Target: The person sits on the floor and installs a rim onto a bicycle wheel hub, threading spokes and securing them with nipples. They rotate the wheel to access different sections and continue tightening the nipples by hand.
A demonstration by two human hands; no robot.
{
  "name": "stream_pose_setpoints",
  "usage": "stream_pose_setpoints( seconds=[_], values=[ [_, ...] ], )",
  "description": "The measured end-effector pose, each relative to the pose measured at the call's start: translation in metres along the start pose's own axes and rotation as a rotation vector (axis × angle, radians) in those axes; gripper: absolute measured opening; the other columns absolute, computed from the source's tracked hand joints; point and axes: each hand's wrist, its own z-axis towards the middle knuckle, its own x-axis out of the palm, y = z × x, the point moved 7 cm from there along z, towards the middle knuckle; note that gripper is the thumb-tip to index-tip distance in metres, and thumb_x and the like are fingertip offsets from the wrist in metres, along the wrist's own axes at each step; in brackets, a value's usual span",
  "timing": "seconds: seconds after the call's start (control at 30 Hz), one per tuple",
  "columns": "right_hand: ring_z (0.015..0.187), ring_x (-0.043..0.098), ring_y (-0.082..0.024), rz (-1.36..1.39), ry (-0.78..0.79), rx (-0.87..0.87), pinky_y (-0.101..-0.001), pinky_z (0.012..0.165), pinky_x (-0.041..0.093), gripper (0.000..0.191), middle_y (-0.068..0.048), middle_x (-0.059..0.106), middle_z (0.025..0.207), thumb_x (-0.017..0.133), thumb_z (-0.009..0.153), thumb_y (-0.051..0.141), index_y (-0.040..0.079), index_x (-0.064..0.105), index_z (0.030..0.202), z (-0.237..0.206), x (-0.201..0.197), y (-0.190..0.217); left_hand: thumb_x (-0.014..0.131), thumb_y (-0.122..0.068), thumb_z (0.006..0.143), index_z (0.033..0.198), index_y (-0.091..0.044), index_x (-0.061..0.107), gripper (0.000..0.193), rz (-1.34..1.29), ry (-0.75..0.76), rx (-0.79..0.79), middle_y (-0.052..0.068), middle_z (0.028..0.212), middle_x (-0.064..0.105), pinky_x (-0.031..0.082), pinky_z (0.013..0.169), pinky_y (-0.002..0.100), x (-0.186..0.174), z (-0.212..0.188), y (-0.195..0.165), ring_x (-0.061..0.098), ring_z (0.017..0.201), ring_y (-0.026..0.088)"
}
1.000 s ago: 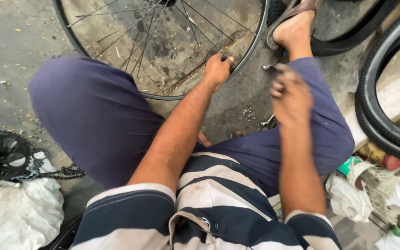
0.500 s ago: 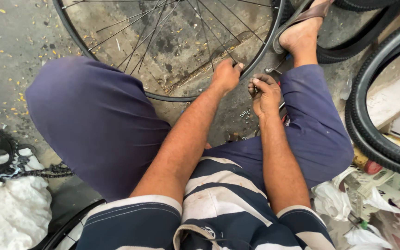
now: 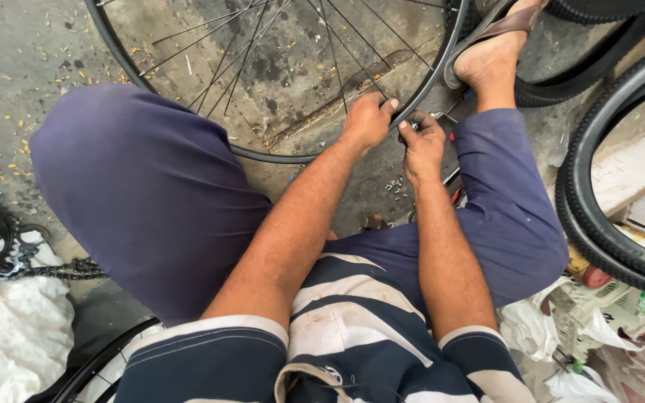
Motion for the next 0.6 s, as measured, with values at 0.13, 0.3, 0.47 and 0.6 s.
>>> stream_pose_setpoints(
  seconds=[0.13,0.3,0.47,0.6],
  values=[
    [0.068,0.057,-0.009,-0.013,0.031,0.01,-0.0244,0.063,0.046,0.018,-0.001,0.067,0.085,0.078,0.091,-0.001,0.0,0.067,0.106,-0.002,0.003,-0.001,0.064,-0.038,0.094,0.096,-0.005,0.073,0.034,0.021,0.009,-0.017,0.019,0.09,0.073,0.052,0.078,0.048,-0.001,-0.002,-0.001,0.071,0.088,0.037],
    [0.068,0.057,-0.009,-0.056,0.015,-0.022,-0.0243,0.063,0.046,0.015,-0.001,0.067,0.085,0.077,0.09,-0.001,0.0,0.068,0.103,-0.003,0.004,0.002,0.065,-0.036,0.094,0.095,-0.003,0.074,0.034,0.009,0.003,0.031,0.019,0.089,0.074,0.053,0.078,0.046,0.001,0.002,0.003,0.072,0.087,0.035],
    [0.069,0.058,-0.009,-0.11,-0.016,-0.049,-0.0241,0.063,0.047,0.015,-0.001,0.068,0.085,0.076,0.09,-0.003,-0.001,0.07,0.103,-0.003,0.006,0.005,0.067,-0.033,0.094,0.096,-0.002,0.075,0.032,0.014,-0.018,0.07,0.018,0.09,0.075,0.053,0.078,0.045,0.005,0.004,0.006,0.072,0.086,0.034],
    [0.072,0.06,-0.008,-0.039,-0.064,-0.129,-0.0241,0.063,0.048,0.019,0.0,0.067,0.088,0.078,0.085,-0.004,0.001,0.068,0.1,-0.002,0.005,0.01,0.067,-0.031,0.094,0.097,-0.002,0.075,0.03,-0.01,-0.002,0.024,0.017,0.09,0.076,0.054,0.078,0.043,0.007,0.005,0.012,0.073,0.084,0.031]
  ],
)
